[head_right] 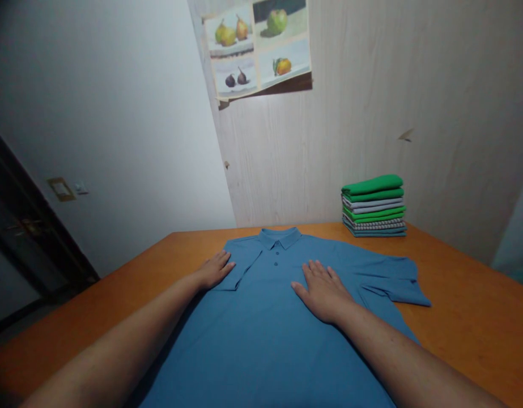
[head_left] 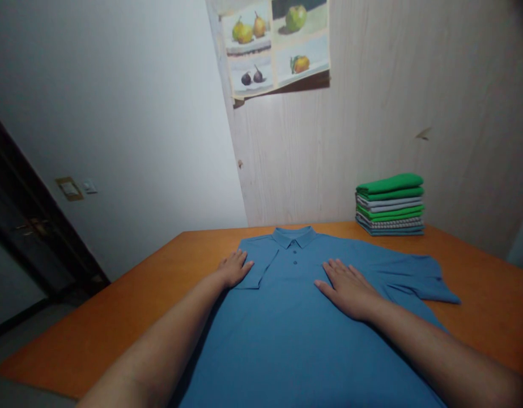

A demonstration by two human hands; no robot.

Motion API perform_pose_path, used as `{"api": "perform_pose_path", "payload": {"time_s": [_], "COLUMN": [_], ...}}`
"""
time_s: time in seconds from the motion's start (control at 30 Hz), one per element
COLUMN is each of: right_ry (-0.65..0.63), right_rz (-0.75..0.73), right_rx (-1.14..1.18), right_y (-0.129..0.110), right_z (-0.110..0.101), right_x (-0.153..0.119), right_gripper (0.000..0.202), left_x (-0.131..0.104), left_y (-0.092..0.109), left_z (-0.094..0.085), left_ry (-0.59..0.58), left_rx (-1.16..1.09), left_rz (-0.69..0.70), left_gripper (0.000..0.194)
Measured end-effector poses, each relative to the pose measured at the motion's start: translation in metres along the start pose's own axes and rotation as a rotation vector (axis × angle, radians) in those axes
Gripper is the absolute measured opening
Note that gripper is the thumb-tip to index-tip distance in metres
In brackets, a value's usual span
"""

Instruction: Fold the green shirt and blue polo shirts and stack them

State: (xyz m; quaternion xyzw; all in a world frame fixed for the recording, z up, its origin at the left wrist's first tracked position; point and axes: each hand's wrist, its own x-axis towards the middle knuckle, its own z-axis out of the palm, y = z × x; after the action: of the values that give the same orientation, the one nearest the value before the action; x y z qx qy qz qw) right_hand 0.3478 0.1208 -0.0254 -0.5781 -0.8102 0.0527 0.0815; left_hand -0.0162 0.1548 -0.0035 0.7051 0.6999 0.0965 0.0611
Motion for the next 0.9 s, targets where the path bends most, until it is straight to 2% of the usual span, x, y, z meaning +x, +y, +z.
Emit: {"api": "perform_pose_path", "payload": {"time_s": [0.07, 0.13, 0.23, 0.33, 0.4, 0.47, 0.57, 0.67, 0.77, 0.9], "right_ry": [-0.001, -0.005, -0.016, -0.029, -0.037, -0.045, -0.059, -0.078, -0.098, -0.098], "right_rz": [0.005, 0.011, 0.011, 0.006, -0.001, -0.004, 0.006, 0.007, 0.002, 0.018], "right_rx": [-0.001, 0.000, 0.004, 0.006, 0.007, 0.010, 0.025, 0.054, 0.094, 0.152], "right_y": [0.000, -0.001, -0.002, -0.001, 0.000, -0.001, -0.004, -0.009, -0.011, -0.009], "right_z": [0.000, -0.001, -0.003, -0.003, -0.003, -0.004, -0.009, -0.018, -0.024, -0.026], "right_x": [0.000, 0.000, 0.000, 0.001, 0.002, 0.002, 0.000, -0.004, -0.005, -0.003], "right_gripper": [0.088, 0.089, 0.090, 0.091, 0.090, 0.090, 0.090, 0.090, 0.089, 0.089], "left_x": [-0.003, -0.005, -0.010, -0.017, -0.020, -0.023, -0.030, -0.043, -0.060, -0.071], "left_y": [0.003, 0.009, 0.024, 0.035, 0.040, 0.046, 0.067, 0.098, 0.121, 0.126], "left_z": [-0.002, -0.005, -0.006, -0.002, -0.002, -0.005, -0.013, -0.016, -0.009, 0.010], "left_ry": [-0.033, -0.019, 0.024, -0.067, -0.125, -0.129, -0.126, -0.164, -0.206, -0.134], "left_rx": [0.037, 0.075, 0.125, 0.119, 0.111, 0.112, 0.099, 0.062, 0.069, 0.136], "left_rz": [-0.018, -0.003, 0.104, 0.174, 0.145, 0.108, 0.128, 0.186, 0.203, 0.200], "left_gripper": [0.077, 0.080, 0.079, 0.077, 0.079, 0.081, 0.082, 0.080, 0.083, 0.087]}}
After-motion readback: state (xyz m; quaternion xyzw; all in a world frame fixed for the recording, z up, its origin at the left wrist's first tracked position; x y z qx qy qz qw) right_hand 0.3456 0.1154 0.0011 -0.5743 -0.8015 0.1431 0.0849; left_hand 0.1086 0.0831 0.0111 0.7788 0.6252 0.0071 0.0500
